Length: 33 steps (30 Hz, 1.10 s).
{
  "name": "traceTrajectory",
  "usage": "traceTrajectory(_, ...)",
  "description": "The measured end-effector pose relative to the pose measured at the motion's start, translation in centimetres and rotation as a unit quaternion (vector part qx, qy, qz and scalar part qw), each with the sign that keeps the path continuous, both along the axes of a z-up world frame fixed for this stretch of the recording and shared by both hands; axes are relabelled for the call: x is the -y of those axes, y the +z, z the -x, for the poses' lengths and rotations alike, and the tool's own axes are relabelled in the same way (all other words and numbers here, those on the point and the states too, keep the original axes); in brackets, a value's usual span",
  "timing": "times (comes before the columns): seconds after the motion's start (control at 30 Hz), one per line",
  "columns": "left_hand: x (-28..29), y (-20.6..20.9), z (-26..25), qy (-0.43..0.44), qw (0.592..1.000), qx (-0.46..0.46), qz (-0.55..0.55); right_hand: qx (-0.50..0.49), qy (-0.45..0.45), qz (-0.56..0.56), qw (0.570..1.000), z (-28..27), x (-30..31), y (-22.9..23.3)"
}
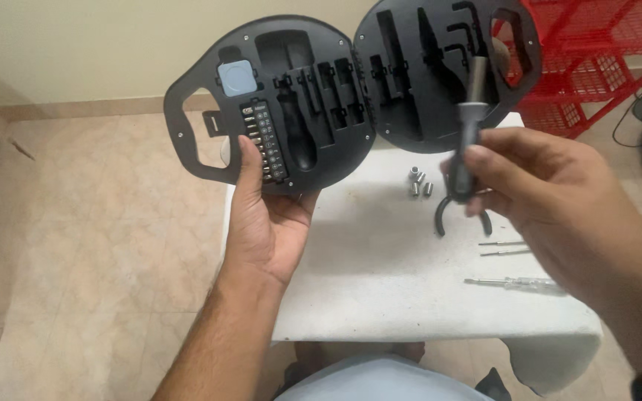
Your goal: The person organizes a toolbox by inserting multiple screwdriver bits into a magnetic strip and placing the strip into a compartment. They then place a small plastic case, a screwdriver, a socket, and pliers into their respective slots in the toolbox.
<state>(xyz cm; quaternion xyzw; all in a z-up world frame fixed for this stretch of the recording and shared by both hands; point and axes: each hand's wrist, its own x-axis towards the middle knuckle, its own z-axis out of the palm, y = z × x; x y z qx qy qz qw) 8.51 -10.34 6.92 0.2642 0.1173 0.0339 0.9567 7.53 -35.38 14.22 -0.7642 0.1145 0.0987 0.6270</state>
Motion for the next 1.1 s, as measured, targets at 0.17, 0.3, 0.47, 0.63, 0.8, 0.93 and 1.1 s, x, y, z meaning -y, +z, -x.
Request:
traceTrajectory(0.17, 1.2, 0.8, 0.7, -0.017, 0.999, -0.017, -0.029, 0.065, 0.111, 0.115, 0.985, -2.0, -6.3, 2.7)
traceTrajectory(0.3, 1.8, 1.4, 1.3, -0.035, 0.999, 0.011, -0.031, 0.125, 0.148, 0.216, 0.957, -2.6, -8.9, 3.2)
traceTrajectory(0.47, 2.0, 1.9, 1.6, -0.041, 0.998, 0.024, -0.036, 0.183, 0.146, 0.251, 0.939, -2.5, -10.0, 2.7)
traceTrajectory(0.63, 2.1, 2.0, 2.0, -0.046, 0.998, 0.003, -0.041, 0.225, 0.145, 0.278, 0.923, -2.7, -10.3, 2.2)
traceTrajectory(0.8, 2.1, 1.9, 2.0, -0.051, 0.998, 0.016, -0.021, 0.263, 0.143, 0.316, 0.900, -3.0, -10.3, 1.8)
traceTrajectory(0.93, 2.3, 1.9, 2.1, -0.060, 0.997, 0.003, -0.040, 0.246, 0.138, 0.347, 0.894, -3.3, -10.4, 1.7)
traceTrajectory(1.1, 2.5, 2.0, 2.2, -0.068, 0.997, 0.015, -0.036, 0.241, 0.151, 0.371, 0.884, -3.2, -10.3, 1.7)
